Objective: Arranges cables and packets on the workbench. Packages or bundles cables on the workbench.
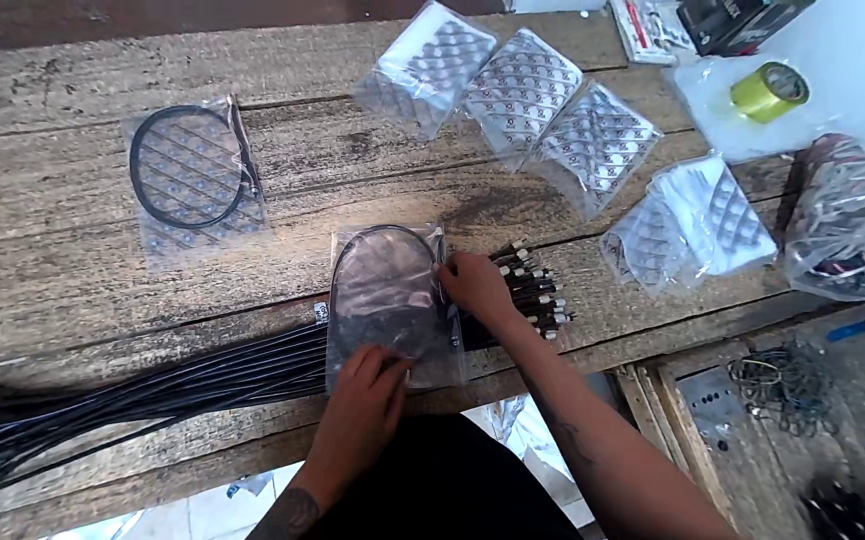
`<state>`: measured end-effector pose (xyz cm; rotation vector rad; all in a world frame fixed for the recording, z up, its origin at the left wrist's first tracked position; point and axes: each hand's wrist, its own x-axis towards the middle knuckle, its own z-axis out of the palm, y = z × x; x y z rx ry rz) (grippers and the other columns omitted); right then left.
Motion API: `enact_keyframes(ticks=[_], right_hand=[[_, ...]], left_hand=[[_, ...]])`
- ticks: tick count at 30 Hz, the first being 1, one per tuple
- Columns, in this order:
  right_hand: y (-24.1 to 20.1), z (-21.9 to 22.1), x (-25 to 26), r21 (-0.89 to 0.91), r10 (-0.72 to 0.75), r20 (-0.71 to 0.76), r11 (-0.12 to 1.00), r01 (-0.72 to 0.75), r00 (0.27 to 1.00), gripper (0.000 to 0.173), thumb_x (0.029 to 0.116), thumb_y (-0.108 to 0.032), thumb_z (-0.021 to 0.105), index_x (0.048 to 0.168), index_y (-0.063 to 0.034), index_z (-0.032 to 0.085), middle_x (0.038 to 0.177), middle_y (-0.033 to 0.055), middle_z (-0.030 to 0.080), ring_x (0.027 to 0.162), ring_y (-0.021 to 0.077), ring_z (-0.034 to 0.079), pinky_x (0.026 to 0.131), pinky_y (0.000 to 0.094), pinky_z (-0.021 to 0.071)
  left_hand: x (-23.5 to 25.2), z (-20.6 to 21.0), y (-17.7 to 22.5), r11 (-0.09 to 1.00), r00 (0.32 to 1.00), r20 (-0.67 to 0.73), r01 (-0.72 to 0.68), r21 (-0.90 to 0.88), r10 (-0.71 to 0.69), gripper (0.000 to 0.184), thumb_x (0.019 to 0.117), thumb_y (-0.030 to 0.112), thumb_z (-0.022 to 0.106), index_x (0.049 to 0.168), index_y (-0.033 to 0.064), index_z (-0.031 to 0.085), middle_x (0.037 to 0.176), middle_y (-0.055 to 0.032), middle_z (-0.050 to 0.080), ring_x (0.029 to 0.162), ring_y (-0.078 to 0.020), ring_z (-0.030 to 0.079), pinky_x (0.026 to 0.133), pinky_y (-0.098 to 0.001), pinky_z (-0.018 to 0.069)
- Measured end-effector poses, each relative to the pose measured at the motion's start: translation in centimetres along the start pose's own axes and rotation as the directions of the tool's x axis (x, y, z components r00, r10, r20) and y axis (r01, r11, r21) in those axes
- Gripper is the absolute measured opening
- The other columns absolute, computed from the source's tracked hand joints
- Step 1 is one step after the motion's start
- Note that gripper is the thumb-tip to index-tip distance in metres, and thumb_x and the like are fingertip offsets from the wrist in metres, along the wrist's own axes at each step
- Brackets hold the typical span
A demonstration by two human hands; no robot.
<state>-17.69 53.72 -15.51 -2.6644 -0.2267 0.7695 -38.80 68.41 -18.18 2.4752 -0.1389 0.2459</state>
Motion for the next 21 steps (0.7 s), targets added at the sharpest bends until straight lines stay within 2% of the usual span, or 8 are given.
enact_keyframes(ticks=[5, 8, 10, 12, 13, 15, 17, 21], right_hand=[[0.0, 0.3, -0.8, 0.033, -0.029, -0.071, 0.999, 0.032, 0.997, 0.036, 0.1062, -0.028, 0.051, 0.101, 0.0019, 0.07, 0.093, 0.0231, 0.07, 0.094, 0.0421, 0.069, 0.08, 0.0615, 0.052], [0.1, 0.5, -0.5, 0.081, -0.055, -0.067, 0.995, 0.06, 0.996, 0.036, 0.1065, -0.029, 0.051, 0.102, 0.0019, 0.07, 0.094, 0.0227, 0.07, 0.094, 0.0411, 0.068, 0.081, 0.0615, 0.0515], [0.2, 0.7, -0.2, 0.108, -0.048, -0.055, 0.993, 0.053, 0.997, 0.036, 0.1065, -0.03, 0.052, 0.106, 0.0006, 0.071, 0.096, 0.0217, 0.07, 0.095, 0.0403, 0.068, 0.082, 0.0613, 0.0519], [0.3, 0.9, -0.2, 0.112, -0.047, -0.056, 0.992, 0.053, 0.997, 0.036, 0.1065, -0.031, 0.052, 0.105, -0.0005, 0.071, 0.094, 0.0208, 0.07, 0.093, 0.0397, 0.069, 0.081, 0.0609, 0.0519], [0.4, 1.0, -0.2, 0.114, -0.057, -0.054, 0.992, 0.063, 0.997, 0.036, 0.1064, -0.031, 0.052, 0.104, -0.0003, 0.071, 0.093, 0.0207, 0.07, 0.093, 0.0396, 0.069, 0.08, 0.061, 0.0519], [0.3, 1.1, -0.3, 0.12, -0.077, -0.042, 0.989, 0.081, 0.996, 0.036, 0.1063, -0.03, 0.052, 0.103, 0.0002, 0.071, 0.093, 0.0212, 0.07, 0.093, 0.0399, 0.068, 0.08, 0.0616, 0.0515], [0.1, 1.1, -0.6, 0.131, -0.072, -0.038, 0.988, 0.077, 0.997, 0.036, 0.1063, -0.031, 0.052, 0.102, -0.0002, 0.071, 0.093, 0.0208, 0.07, 0.092, 0.0392, 0.069, 0.079, 0.0613, 0.0519], [-0.5, 1.7, -1.4, 0.189, -0.047, -0.046, 0.98, 0.055, 0.998, 0.036, 0.1057, -0.031, 0.053, 0.098, -0.001, 0.071, 0.089, 0.0192, 0.069, 0.088, 0.0377, 0.068, 0.077, 0.0604, 0.052]], left_hand=[[-1.8, -0.3, 0.0, 0.987, 0.987, -0.01, -0.162, -0.025, 0.162, 0.025, 0.1017, 0.029, 0.058, 0.095, 0.0128, 0.077, 0.091, -0.0034, 0.074, 0.09, -0.0203, 0.07, 0.085, -0.0349, 0.0571], [-1.8, -0.4, 0.1, 0.998, 0.988, 0.141, -0.061, -0.03, 0.065, 0.033, 0.1032, 0.028, 0.054, 0.126, 0.0111, 0.072, 0.088, -0.0085, 0.074, 0.081, -0.0261, 0.073, 0.078, -0.0426, 0.0603], [-0.9, -0.6, 0.3, 0.999, 0.997, 0.074, -0.037, 0.009, 0.036, 0.039, 0.1036, 0.025, 0.052, 0.14, 0.016, 0.064, 0.08, -0.0074, 0.07, 0.071, -0.0253, 0.068, 0.071, -0.0411, 0.0577], [-0.4, -0.4, 0.6, 0.997, 1.0, -0.009, -0.025, 0.068, 0.025, 0.04, 0.1035, 0.025, 0.051, 0.141, 0.0206, 0.064, 0.093, -0.0075, 0.07, 0.084, -0.0254, 0.066, 0.078, -0.0399, 0.0545], [-0.3, -0.1, 0.7, 0.996, 1.0, -0.007, -0.001, 0.089, 0.002, 0.038, 0.1028, 0.025, 0.051, 0.137, 0.02, 0.067, 0.111, -0.011, 0.071, 0.102, -0.0298, 0.066, 0.089, -0.0438, 0.0547], [-0.1, 0.3, 0.7, 0.993, 0.994, 0.064, 0.087, 0.075, -0.092, 0.034, 0.102, 0.02, 0.052, 0.128, 0.0073, 0.07, 0.134, -0.018, 0.065, 0.13, -0.0386, 0.059, 0.107, -0.0512, 0.05], [0.5, 0.7, 0.8, 0.986, 0.984, 0.086, 0.151, 0.076, -0.158, 0.036, 0.1028, 0.021, 0.051, 0.127, 0.0017, 0.07, 0.131, -0.0169, 0.068, 0.128, -0.037, 0.061, 0.106, -0.0505, 0.0508], [3.1, 1.5, 1.3, 0.922, 0.914, 0.124, 0.382, 0.057, -0.386, 0.042, 0.1003, 0.049, 0.057, 0.116, 0.0138, 0.076, 0.114, -0.0087, 0.074, 0.115, -0.0328, 0.066, 0.104, -0.0623, 0.0423]])
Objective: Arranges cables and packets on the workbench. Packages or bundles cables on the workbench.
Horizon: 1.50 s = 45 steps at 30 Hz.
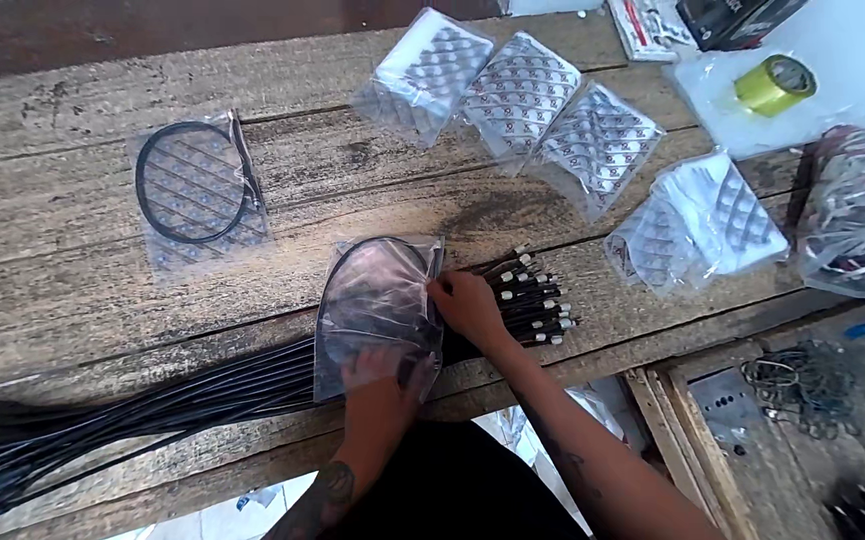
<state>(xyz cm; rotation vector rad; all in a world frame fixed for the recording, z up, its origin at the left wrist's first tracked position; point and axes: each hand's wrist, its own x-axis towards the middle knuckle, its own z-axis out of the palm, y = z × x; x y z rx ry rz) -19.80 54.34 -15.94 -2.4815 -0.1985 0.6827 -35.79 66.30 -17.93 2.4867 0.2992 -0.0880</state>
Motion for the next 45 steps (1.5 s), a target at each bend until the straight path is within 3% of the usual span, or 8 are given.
enact_keyframes(ticks=[11, 15, 20, 23, 25, 29, 39, 45], right_hand=[[-1.0, 0.0, -1.0, -0.069, 0.109, -0.057, 0.991, -0.113, 0.992, 0.04, 0.107, -0.035, 0.051, 0.104, -0.0021, 0.072, 0.096, 0.0203, 0.071, 0.095, 0.0401, 0.069, 0.08, 0.0614, 0.0518], [2.4, 0.7, -5.0, 0.148, 0.059, -0.253, 0.989, -0.022, 0.966, 0.039, 0.1008, -0.043, 0.063, 0.108, -0.0059, 0.07, 0.078, 0.0114, 0.07, 0.068, 0.0292, 0.068, 0.065, 0.0543, 0.0553], [5.1, 2.0, -10.3, 0.635, 0.121, 0.291, 0.718, -0.286, 0.949, 0.039, 0.1033, -0.032, 0.061, 0.125, -0.0002, 0.065, 0.108, 0.0084, 0.073, 0.095, 0.0136, 0.071, 0.089, 0.034, 0.0587], [5.2, 2.6, -10.6, 0.757, 0.123, 0.281, 0.581, -0.298, 0.952, 0.026, 0.1029, -0.018, 0.062, 0.116, 0.0041, 0.065, 0.09, 0.0086, 0.075, 0.078, 0.0156, 0.074, 0.076, 0.0328, 0.0639], [5.4, 2.3, -10.7, 0.775, 0.13, 0.282, 0.553, -0.306, 0.95, 0.021, 0.1035, -0.013, 0.06, 0.112, 0.005, 0.065, 0.083, 0.0076, 0.074, 0.072, 0.0154, 0.073, 0.073, 0.0317, 0.0637], [6.7, 1.8, -11.2, 0.779, 0.066, 0.336, 0.541, -0.317, 0.939, 0.022, 0.1044, -0.014, 0.058, 0.113, 0.0037, 0.066, 0.087, 0.0077, 0.074, 0.076, 0.0163, 0.074, 0.076, 0.0331, 0.0643], [7.4, 3.4, -13.1, 0.843, 0.036, 0.248, 0.485, -0.233, 0.968, 0.022, 0.1059, -0.012, 0.053, 0.094, 0.0001, 0.066, 0.076, 0.0044, 0.073, 0.067, 0.0138, 0.072, 0.07, 0.031, 0.0633], [9.4, 3.2, -13.8, 0.85, -0.045, 0.314, 0.458, -0.26, 0.948, 0.017, 0.1045, -0.012, 0.054, 0.106, -0.0029, 0.068, 0.079, 0.001, 0.073, 0.068, 0.0107, 0.07, 0.069, 0.0289, 0.0615]], left_hand=[[2.4, -2.7, 4.2, 0.925, 0.804, 0.497, 0.38, -0.01, -0.326, 0.053, 0.0981, 0.052, 0.06, 0.135, 0.0139, 0.066, 0.137, -0.0132, 0.063, 0.139, -0.0314, 0.048, 0.122, -0.0613, 0.0145], [3.1, -2.9, 4.5, 0.913, 0.77, 0.532, 0.407, 0.016, -0.353, 0.052, 0.1003, 0.054, 0.055, 0.135, 0.0165, 0.065, 0.14, -0.013, 0.06, 0.14, -0.0311, 0.046, 0.12, -0.0604, 0.017], [1.8, -4.3, 3.3, 0.987, 0.743, 0.67, 0.111, -0.116, -0.005, 0.06, 0.1053, 0.038, 0.052, 0.155, 0.007, 0.042, 0.155, -0.018, 0.047, 0.146, -0.0335, 0.04, 0.122, -0.054, 0.028], [-2.7, -7.3, -0.4, 0.934, 0.883, 0.401, -0.1, -0.344, 0.242, 0.037, 0.1012, 0.036, 0.06, 0.128, 0.0132, 0.072, 0.128, -0.0044, 0.071, 0.12, -0.0164, 0.066, 0.103, -0.04, 0.0537], [-4.9, -8.3, -3.1, 0.914, 0.968, 0.237, 0.172, -0.367, -0.087, 0.035, 0.1009, 0.041, 0.059, 0.091, 0.0116, 0.076, 0.078, 0.004, 0.074, 0.069, -0.0064, 0.071, 0.064, -0.0313, 0.0626], [-4.6, -5.9, -3.9, 0.593, 0.788, 0.49, 0.608, -0.528, -0.371, 0.031, 0.1037, 0.029, 0.059, 0.114, -0.0003, 0.066, 0.09, -0.0046, 0.076, 0.078, -0.0135, 0.074, 0.076, -0.0323, 0.0632], [-4.1, -2.5, -2.0, -0.064, 0.751, 0.506, 0.533, -0.844, -0.423, 0.019, 0.1003, -0.004, 0.056, 0.119, -0.0078, 0.056, 0.102, -0.018, 0.076, 0.091, -0.0245, 0.076, 0.085, -0.0382, 0.0625], [-4.2, -3.4, -4.7, 0.371, 0.765, 0.474, 0.632, -0.68, -0.435, 0.022, 0.1025, 0.022, 0.062, 0.109, 0.0009, 0.068, 0.085, -0.0049, 0.074, 0.076, -0.0117, 0.072, 0.072, -0.0301, 0.0619]])
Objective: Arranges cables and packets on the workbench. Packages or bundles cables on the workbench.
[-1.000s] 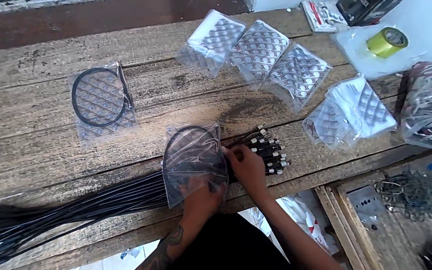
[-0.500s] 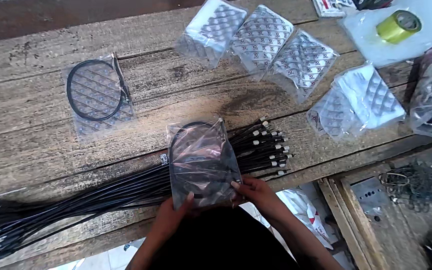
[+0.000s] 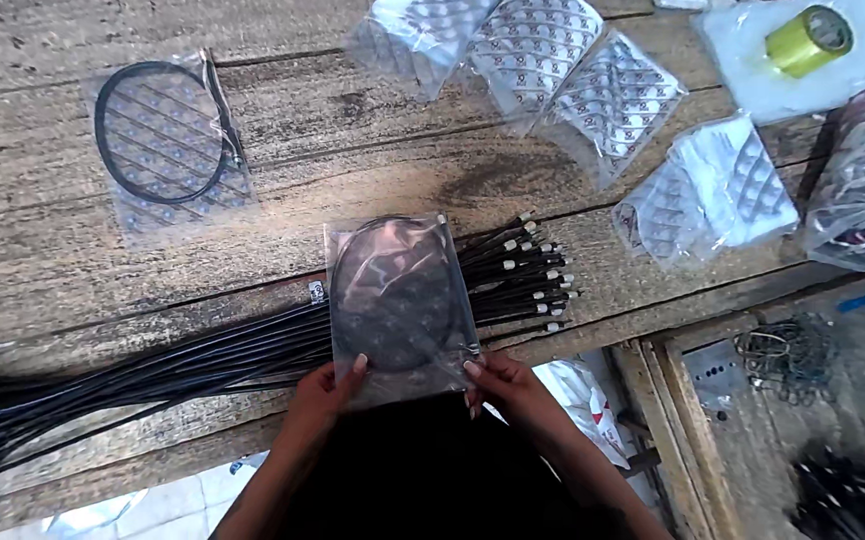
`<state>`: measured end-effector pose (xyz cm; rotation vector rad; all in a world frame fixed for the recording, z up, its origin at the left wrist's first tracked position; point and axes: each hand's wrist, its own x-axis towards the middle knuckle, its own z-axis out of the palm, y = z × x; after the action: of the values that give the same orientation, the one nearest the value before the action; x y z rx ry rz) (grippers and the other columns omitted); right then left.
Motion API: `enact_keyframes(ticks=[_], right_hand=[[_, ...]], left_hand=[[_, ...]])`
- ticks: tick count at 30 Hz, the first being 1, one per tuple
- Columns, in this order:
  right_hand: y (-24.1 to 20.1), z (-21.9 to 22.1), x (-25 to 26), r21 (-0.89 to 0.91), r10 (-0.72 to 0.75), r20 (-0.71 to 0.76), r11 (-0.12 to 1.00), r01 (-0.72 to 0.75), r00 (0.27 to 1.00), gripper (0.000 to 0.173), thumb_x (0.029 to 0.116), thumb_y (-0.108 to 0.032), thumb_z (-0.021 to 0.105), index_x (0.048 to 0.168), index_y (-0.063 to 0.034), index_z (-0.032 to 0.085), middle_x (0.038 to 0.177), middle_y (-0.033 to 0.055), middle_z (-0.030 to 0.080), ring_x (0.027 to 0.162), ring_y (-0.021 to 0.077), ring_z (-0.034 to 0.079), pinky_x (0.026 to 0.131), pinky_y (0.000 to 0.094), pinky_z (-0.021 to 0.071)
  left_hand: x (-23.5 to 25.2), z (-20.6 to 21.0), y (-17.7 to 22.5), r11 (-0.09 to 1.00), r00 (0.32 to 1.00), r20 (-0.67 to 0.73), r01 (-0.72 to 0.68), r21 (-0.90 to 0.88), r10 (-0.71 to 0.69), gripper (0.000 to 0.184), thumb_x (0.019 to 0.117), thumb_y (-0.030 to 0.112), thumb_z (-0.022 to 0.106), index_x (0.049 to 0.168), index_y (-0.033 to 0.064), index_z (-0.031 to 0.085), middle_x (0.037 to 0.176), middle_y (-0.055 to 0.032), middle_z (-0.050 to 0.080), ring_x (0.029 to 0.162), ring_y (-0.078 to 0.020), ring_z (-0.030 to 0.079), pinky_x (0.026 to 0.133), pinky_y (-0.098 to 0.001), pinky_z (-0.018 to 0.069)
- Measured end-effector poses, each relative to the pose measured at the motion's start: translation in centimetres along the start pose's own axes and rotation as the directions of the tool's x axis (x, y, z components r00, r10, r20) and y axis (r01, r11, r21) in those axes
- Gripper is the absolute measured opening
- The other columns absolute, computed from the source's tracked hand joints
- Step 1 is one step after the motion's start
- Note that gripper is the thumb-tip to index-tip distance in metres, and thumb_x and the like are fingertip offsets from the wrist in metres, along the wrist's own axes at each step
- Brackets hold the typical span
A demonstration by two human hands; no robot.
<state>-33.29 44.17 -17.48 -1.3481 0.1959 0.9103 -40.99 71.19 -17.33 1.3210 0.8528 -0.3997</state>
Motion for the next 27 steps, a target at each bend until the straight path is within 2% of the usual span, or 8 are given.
enact_keyframes(ticks=[2, 5, 10, 15, 17, 20, 24, 27], right_hand=[[-0.3, -0.7, -0.2, -0.001, 0.037, 0.022, 0.999, -0.037, 0.999, 0.017, 0.1035, -0.014, 0.056, 0.106, -0.0033, 0.07, 0.08, 0.0021, 0.073, 0.07, 0.0117, 0.071, 0.071, 0.0303, 0.0618], [-1.0, -0.9, -0.2, -0.029, 0.065, -0.023, 0.997, -0.066, 0.998, 0.027, 0.1076, -0.018, 0.048, 0.108, 0.0001, 0.068, 0.095, 0.0077, 0.075, 0.085, 0.0178, 0.074, 0.083, 0.0361, 0.063], [-0.1, 0.1, 0.5, -0.018, -0.062, -0.175, 0.998, 0.06, 0.983, 0.027, 0.1054, -0.01, 0.05, 0.089, -0.0017, 0.069, 0.076, 0.0052, 0.073, 0.071, 0.0136, 0.071, 0.075, 0.0324, 0.0621], [0.3, -0.1, 0.6, 0.003, -0.054, -0.241, 0.998, 0.056, 0.969, 0.024, 0.1056, -0.011, 0.051, 0.098, 0.0, 0.071, 0.084, 0.0075, 0.073, 0.078, 0.0154, 0.071, 0.08, 0.0347, 0.0616], [0.2, -0.2, 0.4, 0.026, 0.0, -0.306, 1.0, 0.009, 0.952, 0.035, 0.1102, -0.018, 0.041, 0.095, -0.0011, 0.068, 0.078, 0.005, 0.072, 0.071, 0.0135, 0.071, 0.073, 0.0318, 0.0625], [0.6, -0.5, -0.4, 0.071, 0.085, -0.404, 0.996, -0.062, 0.911, 0.048, 0.1129, -0.027, 0.032, 0.084, -0.0044, 0.062, 0.057, -0.0029, 0.056, 0.051, 0.0072, 0.054, 0.054, 0.0251, 0.0497], [-1.1, 0.6, -3.0, -0.078, 0.033, -0.04, 0.996, -0.036, 0.999, 0.032, 0.1081, -0.019, 0.045, 0.111, -0.0048, 0.073, 0.07, -0.0055, 0.066, 0.056, 0.0019, 0.059, 0.054, 0.0197, 0.0524], [-1.1, 1.8, -2.4, -0.042, -0.041, -0.076, 0.998, 0.037, 0.996, 0.035, 0.1079, -0.014, 0.044, 0.136, -0.0011, 0.06, 0.081, 0.0032, 0.071, 0.056, 0.0057, 0.06, 0.051, 0.0214, 0.0515]], left_hand=[[0.3, 0.3, 0.5, 1.0, 1.0, -0.021, 0.007, 0.022, -0.006, 0.022, 0.1021, 0.022, 0.063, 0.105, 0.001, 0.07, 0.083, -0.0067, 0.075, 0.073, -0.0135, 0.073, 0.07, -0.031, 0.0626], [0.6, 1.2, 0.8, 0.996, 0.998, -0.054, -0.034, 0.087, 0.038, 0.016, 0.0966, 0.018, 0.071, 0.1, 0.0023, 0.071, 0.081, -0.0048, 0.074, 0.073, -0.0118, 0.072, 0.072, -0.0303, 0.0614], [0.8, 1.1, 0.6, 0.991, 1.0, -0.02, -0.019, 0.136, 0.022, 0.018, 0.0952, 0.021, 0.073, 0.1, 0.0033, 0.071, 0.081, -0.0047, 0.073, 0.074, -0.0126, 0.071, 0.073, -0.032, 0.061], [0.9, 1.1, 0.5, 0.996, 0.999, 0.004, -0.036, 0.087, 0.036, 0.015, 0.0955, 0.018, 0.073, 0.099, 0.0033, 0.071, 0.081, -0.0048, 0.074, 0.075, -0.0123, 0.072, 0.073, -0.0311, 0.0612], [1.1, 1.2, 0.5, 0.996, 0.999, 0.005, -0.032, 0.086, 0.032, 0.015, 0.095, 0.019, 0.073, 0.098, 0.004, 0.071, 0.081, -0.0043, 0.074, 0.075, -0.012, 0.071, 0.074, -0.0312, 0.0608], [1.2, 1.3, 0.6, 0.998, 1.0, 0.019, -0.014, 0.055, 0.013, 0.016, 0.0942, 0.02, 0.075, 0.098, 0.0048, 0.072, 0.082, -0.0044, 0.073, 0.075, -0.0122, 0.071, 0.073, -0.031, 0.0601], [1.7, 1.5, 0.6, 0.999, 0.997, 0.073, 0.01, -0.037, -0.007, 0.018, 0.0935, 0.019, 0.076, 0.101, 0.0027, 0.073, 0.086, -0.0069, 0.075, 0.078, -0.0144, 0.073, 0.075, -0.0321, 0.062], [2.0, 2.1, 1.0, 0.997, 0.992, 0.118, 0.045, -0.064, -0.038, 0.021, 0.0941, 0.02, 0.075, 0.1, -0.0002, 0.071, 0.087, -0.0091, 0.075, 0.08, -0.0164, 0.074, 0.077, -0.0332, 0.0623]])
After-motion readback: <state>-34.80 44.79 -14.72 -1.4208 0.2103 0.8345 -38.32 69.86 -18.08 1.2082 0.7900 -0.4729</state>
